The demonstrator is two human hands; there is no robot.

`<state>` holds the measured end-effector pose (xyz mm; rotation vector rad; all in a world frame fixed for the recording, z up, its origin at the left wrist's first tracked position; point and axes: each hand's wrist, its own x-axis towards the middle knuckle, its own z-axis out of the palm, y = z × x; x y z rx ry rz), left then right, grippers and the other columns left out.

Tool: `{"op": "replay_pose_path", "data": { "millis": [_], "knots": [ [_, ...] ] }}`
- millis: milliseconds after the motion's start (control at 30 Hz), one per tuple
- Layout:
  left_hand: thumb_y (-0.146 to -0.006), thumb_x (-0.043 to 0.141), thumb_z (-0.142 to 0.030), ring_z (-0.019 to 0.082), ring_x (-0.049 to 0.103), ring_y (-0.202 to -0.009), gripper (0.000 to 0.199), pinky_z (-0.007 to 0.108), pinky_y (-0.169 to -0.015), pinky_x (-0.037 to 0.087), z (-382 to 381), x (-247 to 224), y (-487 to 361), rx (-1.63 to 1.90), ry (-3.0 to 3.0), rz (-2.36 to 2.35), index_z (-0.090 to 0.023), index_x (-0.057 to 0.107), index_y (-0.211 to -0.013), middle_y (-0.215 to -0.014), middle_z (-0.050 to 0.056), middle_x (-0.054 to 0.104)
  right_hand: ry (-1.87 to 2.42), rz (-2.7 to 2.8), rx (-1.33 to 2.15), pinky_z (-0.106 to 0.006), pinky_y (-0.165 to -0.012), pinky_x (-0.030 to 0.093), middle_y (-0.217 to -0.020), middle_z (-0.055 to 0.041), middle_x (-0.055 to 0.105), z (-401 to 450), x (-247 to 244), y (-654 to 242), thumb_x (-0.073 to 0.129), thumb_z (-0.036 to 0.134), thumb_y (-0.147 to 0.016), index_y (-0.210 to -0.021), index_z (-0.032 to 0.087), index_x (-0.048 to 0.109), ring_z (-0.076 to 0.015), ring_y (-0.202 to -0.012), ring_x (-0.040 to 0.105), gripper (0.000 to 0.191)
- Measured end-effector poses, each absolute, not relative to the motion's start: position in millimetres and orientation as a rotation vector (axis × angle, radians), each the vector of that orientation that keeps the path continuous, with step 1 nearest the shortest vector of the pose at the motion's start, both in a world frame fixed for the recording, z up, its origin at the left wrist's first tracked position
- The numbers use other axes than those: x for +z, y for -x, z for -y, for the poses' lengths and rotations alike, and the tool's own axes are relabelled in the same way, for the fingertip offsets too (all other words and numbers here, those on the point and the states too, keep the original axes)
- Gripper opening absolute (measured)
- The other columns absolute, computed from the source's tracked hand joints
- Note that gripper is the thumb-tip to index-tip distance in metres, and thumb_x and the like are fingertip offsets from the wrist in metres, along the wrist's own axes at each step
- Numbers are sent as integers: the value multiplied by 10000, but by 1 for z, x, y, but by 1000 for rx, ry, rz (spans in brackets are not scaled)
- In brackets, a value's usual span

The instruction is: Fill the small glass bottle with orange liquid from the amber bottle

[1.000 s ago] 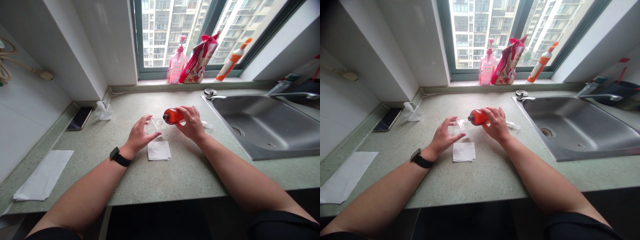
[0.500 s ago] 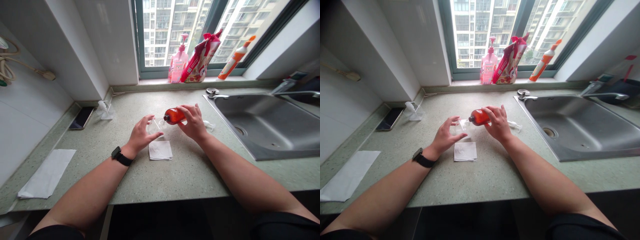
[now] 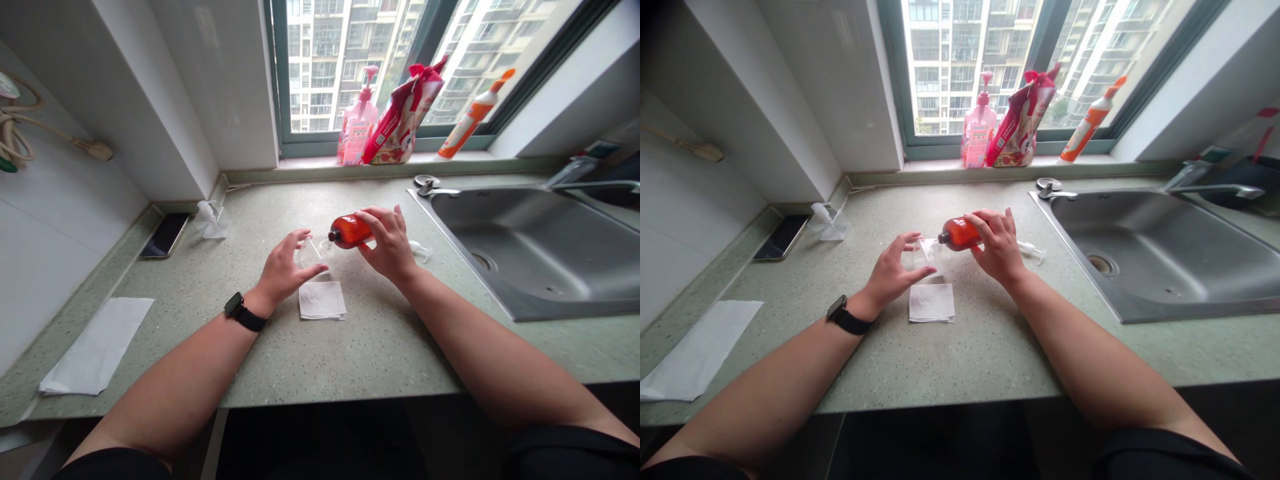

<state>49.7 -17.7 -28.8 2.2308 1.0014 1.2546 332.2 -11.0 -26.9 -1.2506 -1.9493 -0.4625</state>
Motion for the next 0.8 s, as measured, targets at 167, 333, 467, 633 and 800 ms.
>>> {"op": "replay_pose_path", "data": {
  "millis": [167,333,467,633,800],
  "knots": [
    [-834,860,-642,286,761,-1141,803,503,-1010,657,18,-28,-50,1256,-2228,-991,-245,531,-1450,-1392,137,707,1278,1969,-437,-716,-1309,286,-1391,-73,648,12,-25,-333,698,133,-856,-1529,381,479,-349,-1357,603,749],
    [-845,844,-653,289,761,-1145,798,501,-991,661,19,-27,-50,1243,-2251,-999,-249,521,-1454,-1390,138,704,1306,1981,-438,-731,-1302,291,-1385,-79,651,13,-24,-333,699,136,-843,-1542,386,468,-362,-1360,605,778],
    [-850,840,-655,285,761,-1135,804,489,-985,662,18,-28,-50,1239,-2267,-1014,-248,513,-1461,-1386,138,703,1299,1981,-429,-723,-1308,280,-1402,-77,643,13,-24,-333,701,135,-842,-1550,390,465,-361,-1364,597,788],
    [-838,851,-653,285,762,-1126,806,494,-993,658,17,-29,-50,1240,-2244,-1012,-246,521,-1451,-1381,132,708,1291,1970,-431,-720,-1312,270,-1403,-71,645,12,-26,-333,707,138,-852,-1536,384,481,-351,-1361,598,761],
    [-835,865,-632,289,757,-1149,803,497,-1002,654,17,-30,-50,1245,-2243,-1002,-238,525,-1446,-1385,134,709,1284,1964,-462,-744,-1291,295,-1397,-82,650,11,-28,-333,718,163,-866,-1521,372,492,-355,-1354,614,724]
  ]
}}
